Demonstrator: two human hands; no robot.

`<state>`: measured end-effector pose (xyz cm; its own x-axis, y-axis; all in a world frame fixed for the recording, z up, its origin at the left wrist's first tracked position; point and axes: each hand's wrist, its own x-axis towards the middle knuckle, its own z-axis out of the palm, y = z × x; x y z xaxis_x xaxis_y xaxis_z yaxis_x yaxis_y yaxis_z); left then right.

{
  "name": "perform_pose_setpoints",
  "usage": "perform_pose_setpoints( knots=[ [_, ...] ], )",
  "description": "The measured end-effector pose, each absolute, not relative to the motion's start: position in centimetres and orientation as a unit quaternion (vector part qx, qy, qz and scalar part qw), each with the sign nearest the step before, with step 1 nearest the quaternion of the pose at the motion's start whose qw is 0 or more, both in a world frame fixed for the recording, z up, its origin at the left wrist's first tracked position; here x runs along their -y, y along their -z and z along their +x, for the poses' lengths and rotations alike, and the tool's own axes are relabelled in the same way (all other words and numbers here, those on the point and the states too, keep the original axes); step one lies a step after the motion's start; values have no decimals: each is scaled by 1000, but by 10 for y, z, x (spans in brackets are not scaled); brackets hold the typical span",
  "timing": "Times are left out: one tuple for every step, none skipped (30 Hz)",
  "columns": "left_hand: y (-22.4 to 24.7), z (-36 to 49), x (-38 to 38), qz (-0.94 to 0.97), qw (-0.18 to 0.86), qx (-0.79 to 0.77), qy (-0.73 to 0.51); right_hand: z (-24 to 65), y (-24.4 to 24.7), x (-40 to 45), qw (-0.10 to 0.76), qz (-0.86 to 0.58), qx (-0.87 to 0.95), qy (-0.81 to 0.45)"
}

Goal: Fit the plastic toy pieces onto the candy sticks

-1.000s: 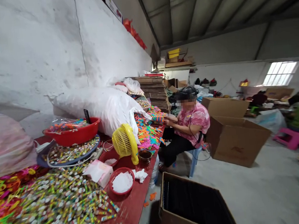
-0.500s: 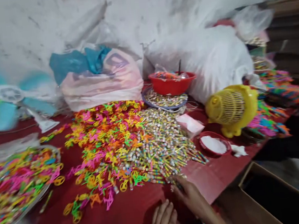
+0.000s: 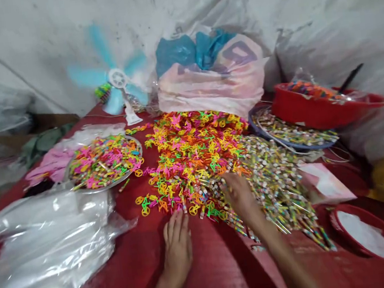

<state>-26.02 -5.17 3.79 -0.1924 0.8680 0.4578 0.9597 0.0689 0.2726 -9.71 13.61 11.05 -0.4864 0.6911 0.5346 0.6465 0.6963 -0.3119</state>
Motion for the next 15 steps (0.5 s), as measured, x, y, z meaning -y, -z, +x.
perform_pose_setpoints(
  knots=[
    [-38,-263,50,-615,89,746,239,-111,-95,-118,314,-363,876,-40],
    [-38,-265,49,-608,89,759,213,-122,-81,-101,280,-352,893,-35],
    [-37,-266,49,-609,86,766,189,-130,-69,-86,257,-342,903,-35],
    [-36,-267,49,-613,83,767,169,-134,-60,-73,238,-340,909,-35],
    [-35,-267,52,-619,82,766,154,-135,-53,-63,227,-340,912,-37],
    [-34,-267,56,-624,82,764,144,-133,-49,-56,225,-342,911,-42],
    [-32,-265,61,-625,84,763,139,-129,-45,-51,227,-346,909,-48],
    [-31,-264,68,-624,85,764,137,-123,-42,-48,232,-349,906,-52],
    [-30,-262,75,-621,87,766,141,-116,-40,-46,237,-350,905,-57],
    [-29,-260,83,-620,87,766,148,-109,-38,-44,242,-349,903,-62],
    [-29,-258,90,-620,85,763,159,-103,-36,-43,250,-349,901,-69],
    [-29,-257,97,-621,80,760,172,-98,-34,-41,263,-348,897,-74],
    [-29,-257,103,-622,73,756,188,-95,-33,-40,278,-349,892,-76],
    [-29,-258,108,-623,63,752,204,-94,-32,-38,294,-354,885,-74],
    [-29,-259,112,-624,54,748,220,-95,-32,-36,312,-364,875,-66]
  ],
)
